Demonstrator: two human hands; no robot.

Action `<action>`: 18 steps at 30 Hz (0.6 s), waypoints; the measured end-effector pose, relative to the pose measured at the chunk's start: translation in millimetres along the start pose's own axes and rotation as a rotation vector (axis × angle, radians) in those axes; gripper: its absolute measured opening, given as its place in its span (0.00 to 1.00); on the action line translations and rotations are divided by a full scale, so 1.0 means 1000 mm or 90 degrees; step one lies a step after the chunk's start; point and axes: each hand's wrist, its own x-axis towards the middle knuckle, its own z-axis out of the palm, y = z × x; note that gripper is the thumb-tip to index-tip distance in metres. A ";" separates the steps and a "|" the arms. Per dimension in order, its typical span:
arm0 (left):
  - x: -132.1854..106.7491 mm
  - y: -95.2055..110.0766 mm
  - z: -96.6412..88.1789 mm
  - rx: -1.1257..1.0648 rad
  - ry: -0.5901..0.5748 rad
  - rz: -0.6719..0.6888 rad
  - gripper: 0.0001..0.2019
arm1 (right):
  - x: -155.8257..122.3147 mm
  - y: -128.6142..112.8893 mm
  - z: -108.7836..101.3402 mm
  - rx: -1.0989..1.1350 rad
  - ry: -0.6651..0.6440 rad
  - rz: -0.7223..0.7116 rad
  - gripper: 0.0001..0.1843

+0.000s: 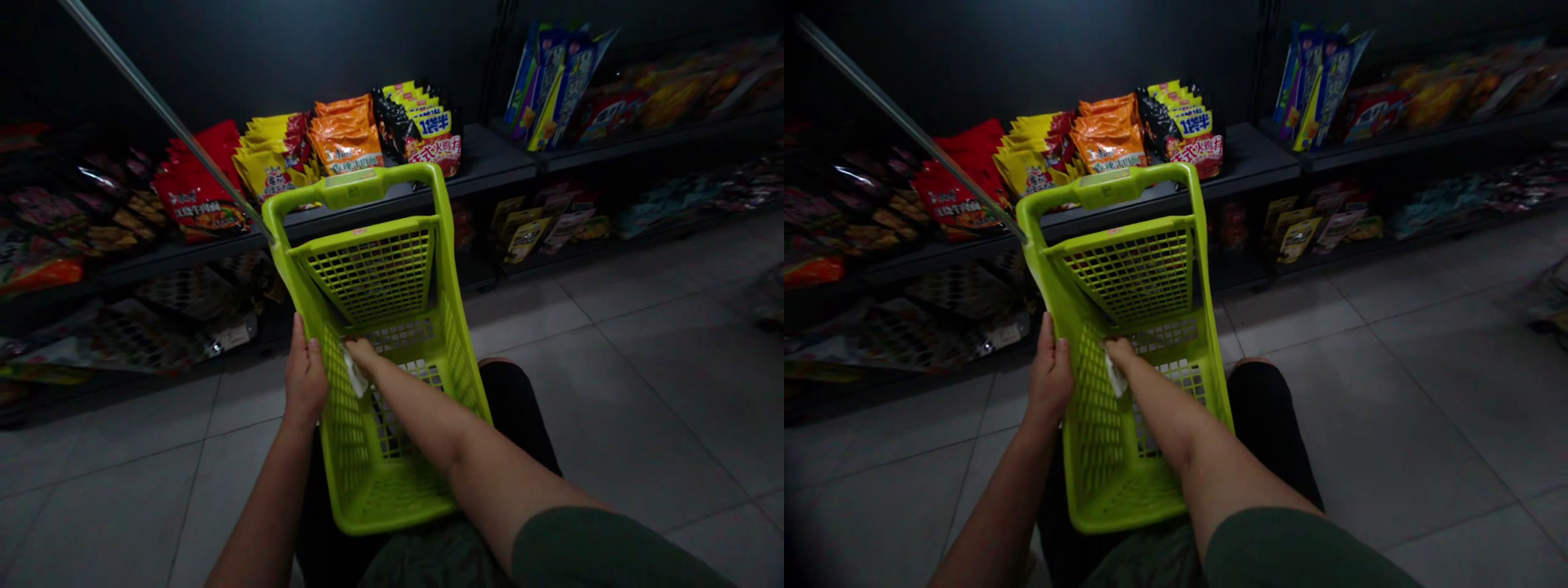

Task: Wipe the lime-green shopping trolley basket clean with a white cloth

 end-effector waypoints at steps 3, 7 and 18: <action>0.004 -0.003 0.003 -0.006 0.008 0.014 0.30 | 0.006 -0.025 -0.003 0.029 0.005 0.026 0.19; 0.008 -0.007 0.007 0.001 0.020 -0.008 0.31 | 0.004 -0.054 -0.006 0.091 -0.002 -0.001 0.26; 0.003 -0.005 0.005 0.020 0.031 0.019 0.31 | -0.043 0.029 -0.021 -0.014 -0.024 0.072 0.17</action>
